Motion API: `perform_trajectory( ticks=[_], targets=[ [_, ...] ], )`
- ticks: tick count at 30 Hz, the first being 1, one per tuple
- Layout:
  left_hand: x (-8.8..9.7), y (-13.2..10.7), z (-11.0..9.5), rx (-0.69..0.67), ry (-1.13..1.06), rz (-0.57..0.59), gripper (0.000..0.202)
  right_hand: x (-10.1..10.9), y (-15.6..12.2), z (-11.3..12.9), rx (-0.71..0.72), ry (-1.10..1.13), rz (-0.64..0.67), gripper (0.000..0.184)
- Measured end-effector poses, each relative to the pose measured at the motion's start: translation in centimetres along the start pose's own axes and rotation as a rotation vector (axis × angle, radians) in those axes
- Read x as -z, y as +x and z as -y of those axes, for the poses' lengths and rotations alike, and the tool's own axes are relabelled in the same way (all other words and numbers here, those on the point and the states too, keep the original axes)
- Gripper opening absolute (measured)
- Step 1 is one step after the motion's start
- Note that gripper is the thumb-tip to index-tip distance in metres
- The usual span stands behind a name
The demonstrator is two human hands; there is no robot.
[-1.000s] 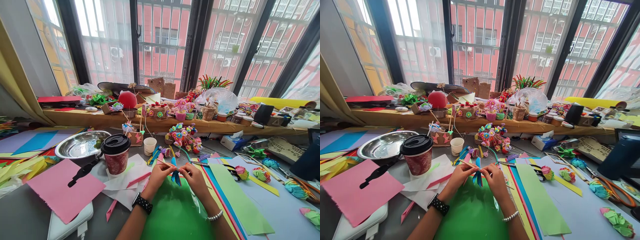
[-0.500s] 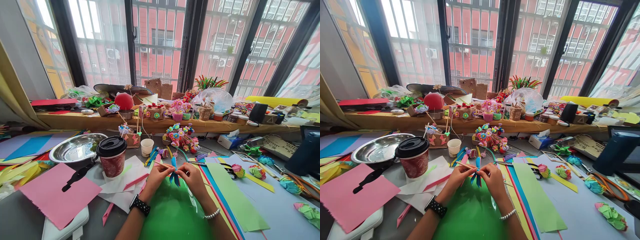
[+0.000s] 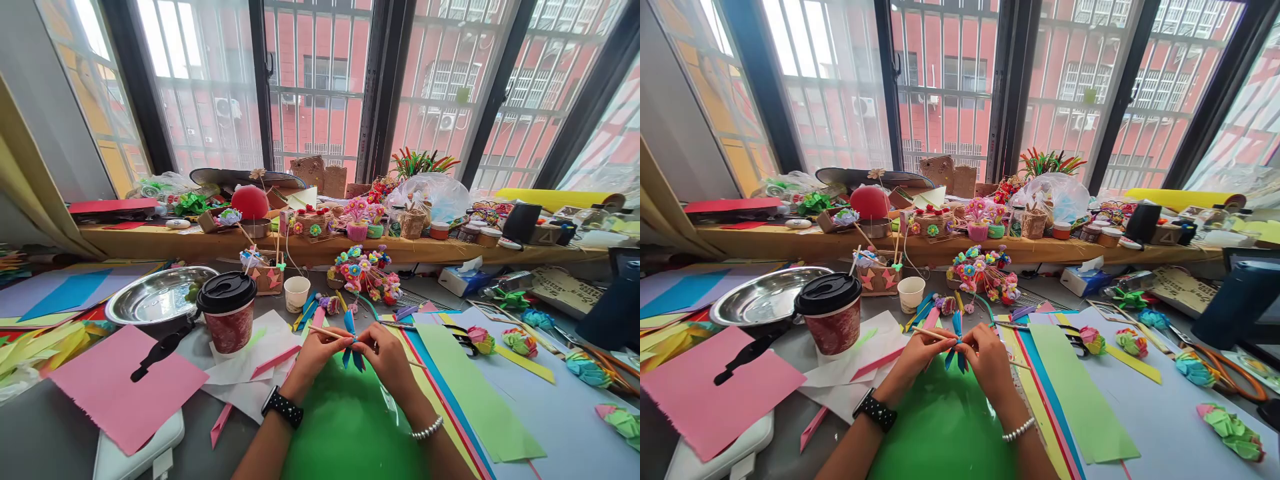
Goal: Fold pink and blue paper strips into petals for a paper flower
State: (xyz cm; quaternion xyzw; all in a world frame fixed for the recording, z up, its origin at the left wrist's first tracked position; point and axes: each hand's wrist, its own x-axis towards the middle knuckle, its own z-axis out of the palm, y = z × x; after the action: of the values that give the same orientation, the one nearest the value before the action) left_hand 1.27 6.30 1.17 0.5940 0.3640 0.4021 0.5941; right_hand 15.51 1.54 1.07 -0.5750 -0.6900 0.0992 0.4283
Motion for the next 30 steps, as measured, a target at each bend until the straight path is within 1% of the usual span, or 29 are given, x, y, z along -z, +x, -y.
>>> perform_trajectory(
  ticks=[4, 7, 12, 17, 21, 24, 28, 30],
  targets=[
    [0.12, 0.08, 0.04, -0.014, -0.013, 0.003, 0.028, 0.10, 0.06, 0.00, -0.010, 0.052, 0.014, 0.019],
    [0.21, 0.16, 0.12, -0.028, -0.019, 0.003, 0.028, 0.28, 0.11, -0.03, -0.026, 0.106, 0.053, 0.021],
    [0.23, 0.11, 0.18, -0.011, -0.044, -0.021, 0.030, 0.64, 0.23, -0.21, -0.046, 0.161, 0.098, 0.027],
    [0.08, 0.16, 0.29, -0.032, -0.029, 0.013, 0.025, 0.84, 0.33, -0.47, -0.094, 0.185, 0.128, 0.029],
    [0.01, 0.29, 0.57, -0.070, -0.011, 0.028, 0.022, 0.87, 0.29, -0.45, -0.096, 0.202, 0.121, 0.029],
    [0.06, 0.28, 0.61, -0.071, -0.013, 0.036, 0.021, 0.86, 0.26, -0.32, -0.089, 0.198, 0.111, 0.028],
    [0.38, 0.17, 0.18, -0.009, -0.046, 0.083, 0.027, 0.93, 0.31, -0.28, -0.076, 0.192, 0.041, 0.027],
    [0.64, 0.21, 0.05, -0.011, -0.100, 0.088, 0.033, 0.97, 0.33, -0.34, -0.081, 0.210, -0.011, 0.027]
  ],
)
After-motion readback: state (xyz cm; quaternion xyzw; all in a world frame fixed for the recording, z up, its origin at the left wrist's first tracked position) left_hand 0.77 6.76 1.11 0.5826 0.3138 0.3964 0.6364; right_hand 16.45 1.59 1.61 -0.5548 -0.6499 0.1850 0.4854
